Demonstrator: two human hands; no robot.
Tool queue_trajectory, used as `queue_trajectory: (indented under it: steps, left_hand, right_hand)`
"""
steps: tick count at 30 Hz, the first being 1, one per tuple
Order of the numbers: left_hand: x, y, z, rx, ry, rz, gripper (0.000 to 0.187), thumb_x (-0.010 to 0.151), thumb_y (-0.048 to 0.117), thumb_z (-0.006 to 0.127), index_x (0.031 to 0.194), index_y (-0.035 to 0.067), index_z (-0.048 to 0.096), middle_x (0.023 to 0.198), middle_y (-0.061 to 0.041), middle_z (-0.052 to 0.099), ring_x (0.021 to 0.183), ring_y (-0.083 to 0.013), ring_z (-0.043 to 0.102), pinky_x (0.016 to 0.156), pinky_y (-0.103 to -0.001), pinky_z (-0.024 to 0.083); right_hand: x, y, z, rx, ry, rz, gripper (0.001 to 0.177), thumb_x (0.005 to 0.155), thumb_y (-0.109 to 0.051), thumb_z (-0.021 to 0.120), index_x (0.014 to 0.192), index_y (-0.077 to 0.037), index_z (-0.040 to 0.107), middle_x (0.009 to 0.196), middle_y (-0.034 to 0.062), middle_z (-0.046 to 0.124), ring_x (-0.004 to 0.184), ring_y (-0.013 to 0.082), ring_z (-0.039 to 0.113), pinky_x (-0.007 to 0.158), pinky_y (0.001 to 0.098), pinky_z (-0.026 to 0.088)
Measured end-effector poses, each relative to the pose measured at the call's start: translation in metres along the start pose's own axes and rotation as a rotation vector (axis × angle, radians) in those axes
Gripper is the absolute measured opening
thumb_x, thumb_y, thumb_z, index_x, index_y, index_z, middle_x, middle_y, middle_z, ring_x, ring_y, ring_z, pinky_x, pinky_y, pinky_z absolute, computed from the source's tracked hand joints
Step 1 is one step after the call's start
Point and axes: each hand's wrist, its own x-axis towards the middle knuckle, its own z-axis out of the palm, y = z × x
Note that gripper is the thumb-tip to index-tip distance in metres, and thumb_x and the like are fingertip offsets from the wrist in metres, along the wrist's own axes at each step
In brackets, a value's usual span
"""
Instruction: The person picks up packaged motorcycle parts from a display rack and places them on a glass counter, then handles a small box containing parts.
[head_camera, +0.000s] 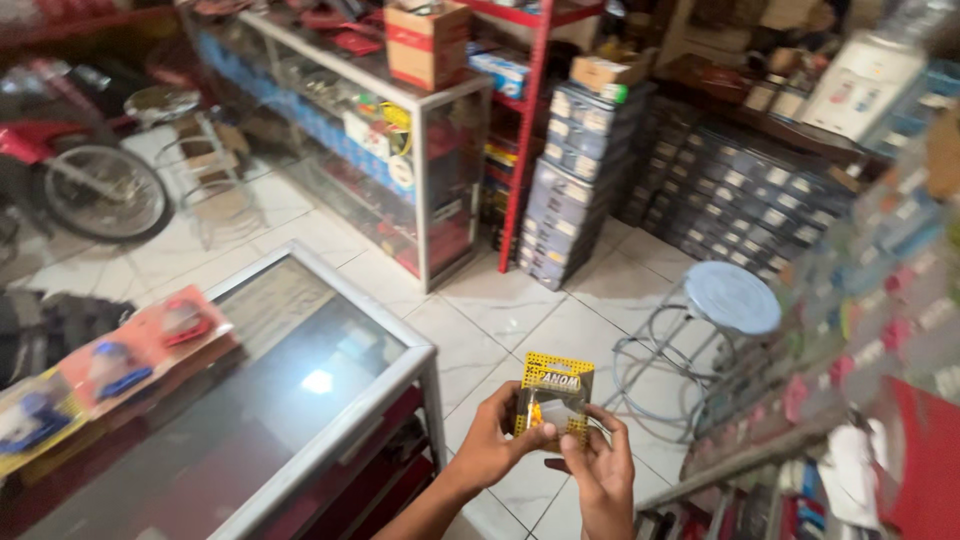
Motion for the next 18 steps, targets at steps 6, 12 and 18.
queue_trajectory:
  steps: [6, 12, 18]
  left_hand:
    - [-0.017, 0.004, -0.067, -0.061, 0.153, 0.009, 0.048, 0.088, 0.019, 0.080, 0.125, -0.004, 0.059, 0.106, -0.010, 0.071, 0.098, -0.0137, 0.065, 0.087, -0.031, 0.054]
    - [-0.032, 0.031, -0.116, 0.055, 0.359, -0.002, 0.058, 0.087, 0.023, 0.078, 0.134, -0.001, 0.055, 0.113, -0.011, 0.072, 0.103, -0.0157, 0.068, 0.091, -0.032, 0.055]
    - [-0.066, 0.060, -0.158, 0.318, 0.585, 0.015, 0.067, 0.088, 0.023, 0.076, 0.144, -0.001, 0.046, 0.128, -0.017, 0.067, 0.118, -0.0262, 0.069, 0.099, -0.037, 0.054]
  right_hand:
    - [0.014, 0.024, 0.055, -0.128, -0.173, 0.012, 0.059, 0.087, -0.006, 0.068, 0.143, -0.003, 0.047, 0.115, 0.0181, 0.067, 0.098, 0.0226, 0.072, 0.077, 0.0372, 0.060]
    - [0.012, 0.029, 0.125, -0.207, -0.150, 0.064, 0.049, 0.087, -0.003, 0.067, 0.136, 0.000, 0.059, 0.120, 0.0150, 0.070, 0.103, 0.0203, 0.070, 0.084, 0.0372, 0.058]
    - [0.006, 0.049, 0.192, -0.105, -0.243, 0.036, 0.045, 0.087, 0.000, 0.068, 0.131, 0.005, 0.062, 0.117, 0.0167, 0.073, 0.099, 0.0216, 0.069, 0.084, 0.0380, 0.059]
